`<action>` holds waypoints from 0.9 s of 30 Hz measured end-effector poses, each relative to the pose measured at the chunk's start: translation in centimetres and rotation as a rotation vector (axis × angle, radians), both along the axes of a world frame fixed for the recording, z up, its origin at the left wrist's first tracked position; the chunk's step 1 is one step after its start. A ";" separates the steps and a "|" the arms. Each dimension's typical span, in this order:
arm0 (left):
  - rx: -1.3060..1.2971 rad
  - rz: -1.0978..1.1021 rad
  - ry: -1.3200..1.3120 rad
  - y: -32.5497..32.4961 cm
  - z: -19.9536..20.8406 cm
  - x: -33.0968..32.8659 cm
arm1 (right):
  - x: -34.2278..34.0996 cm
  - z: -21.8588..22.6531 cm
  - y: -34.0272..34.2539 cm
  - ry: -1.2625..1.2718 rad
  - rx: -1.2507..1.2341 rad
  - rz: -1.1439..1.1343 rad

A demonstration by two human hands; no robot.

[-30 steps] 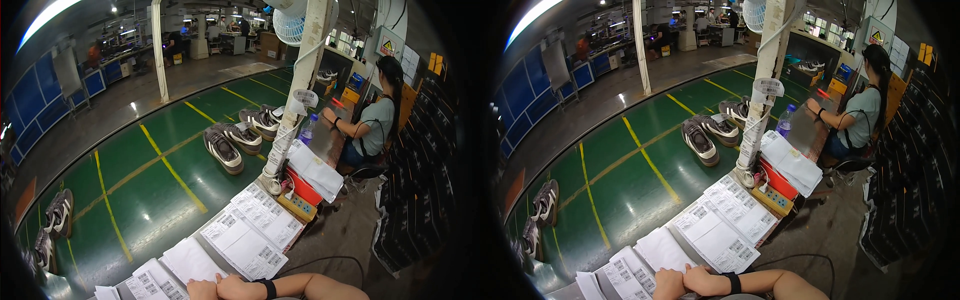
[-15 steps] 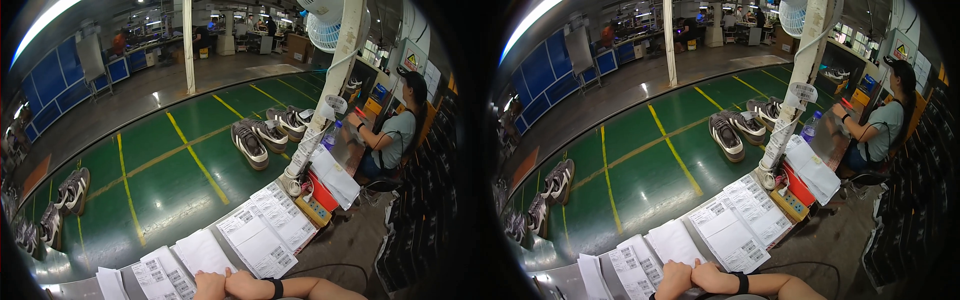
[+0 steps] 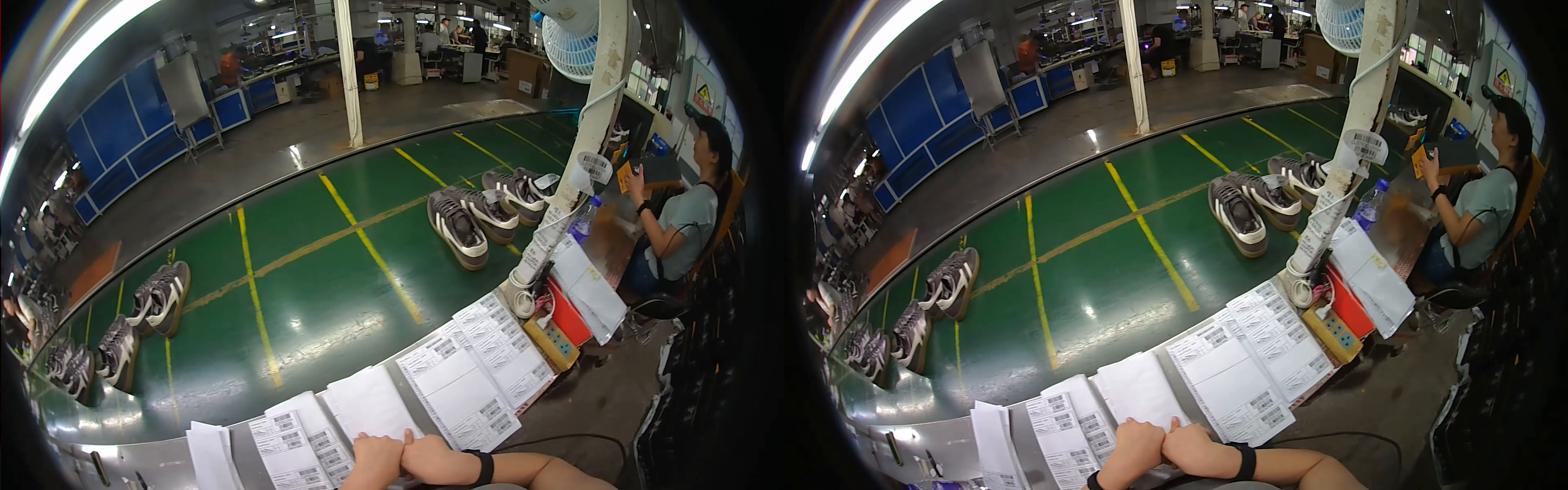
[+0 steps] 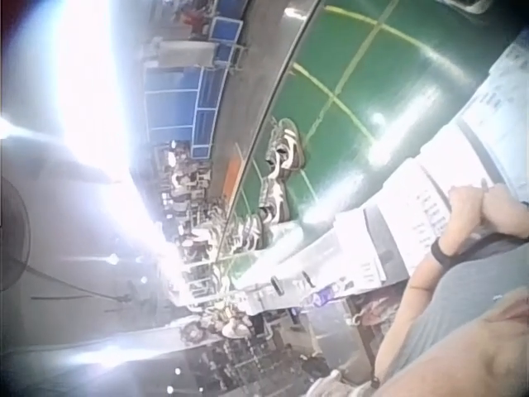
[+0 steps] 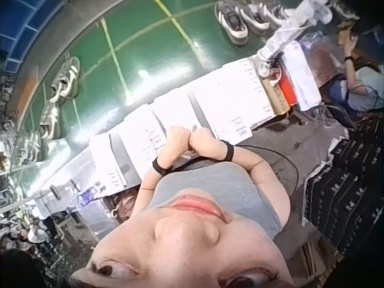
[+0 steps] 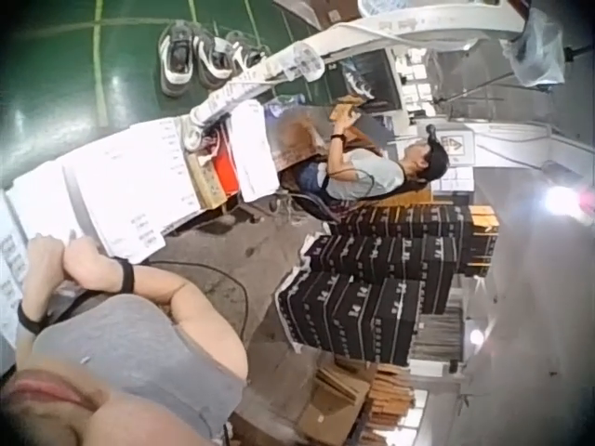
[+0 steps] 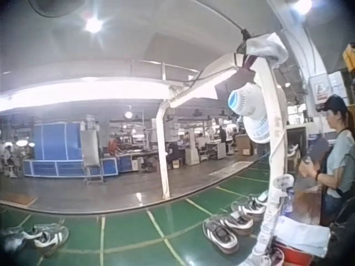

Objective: Matching shoes with barcode labels on a manufacturing conveyor belt.

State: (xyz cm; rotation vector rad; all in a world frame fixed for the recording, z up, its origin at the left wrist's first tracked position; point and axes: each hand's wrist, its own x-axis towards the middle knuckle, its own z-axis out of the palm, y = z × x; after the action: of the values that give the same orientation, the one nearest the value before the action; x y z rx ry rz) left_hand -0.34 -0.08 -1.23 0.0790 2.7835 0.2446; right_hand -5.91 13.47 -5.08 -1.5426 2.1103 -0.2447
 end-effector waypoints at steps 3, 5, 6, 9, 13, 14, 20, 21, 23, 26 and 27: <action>0.008 -0.008 0.040 -0.1 0.0 0.2 | 0.3 0.3 -0.1 0.073 0.007 -0.006; -0.008 -0.021 0.086 -0.3 0.5 0.4 | -0.5 1.6 -0.2 -0.037 -0.023 0.039; -0.005 -0.014 -0.018 -0.7 0.8 0.5 | -0.5 2.4 -0.3 0.037 -0.018 0.065; 0.223 -0.041 -0.035 -3.9 3.9 2.1 | -0.2 2.6 -0.7 0.116 0.035 0.097; 0.541 0.051 0.027 -11.8 8.0 2.5 | -0.1 1.8 -0.7 0.051 0.161 0.062; 0.453 0.070 0.135 -13.9 8.4 2.1 | -0.3 1.9 -0.6 0.049 0.158 0.100; 0.075 0.490 0.489 -31.5 3.0 0.1 | -3.0 6.8 -0.3 0.019 0.180 0.024; -0.028 0.562 0.473 -34.9 1.5 0.7 | -4.0 7.1 -0.1 0.047 0.094 0.004; -0.163 0.807 0.311 -40.6 -0.8 2.1 | -5.5 7.6 -0.4 0.066 0.006 -0.010; -0.288 1.099 0.170 -46.5 -2.7 3.2 | -6.5 8.2 -1.8 0.111 -0.168 -0.105; -0.342 1.145 0.201 -48.3 -3.5 3.6 | -6.6 7.9 -2.5 0.111 -0.154 -0.108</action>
State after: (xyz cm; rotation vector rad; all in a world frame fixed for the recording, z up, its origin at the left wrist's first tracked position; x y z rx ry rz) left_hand 3.24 -48.39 -4.73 -1.6411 2.6623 0.0098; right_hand -12.46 11.01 2.83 -1.5616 2.3128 -0.3751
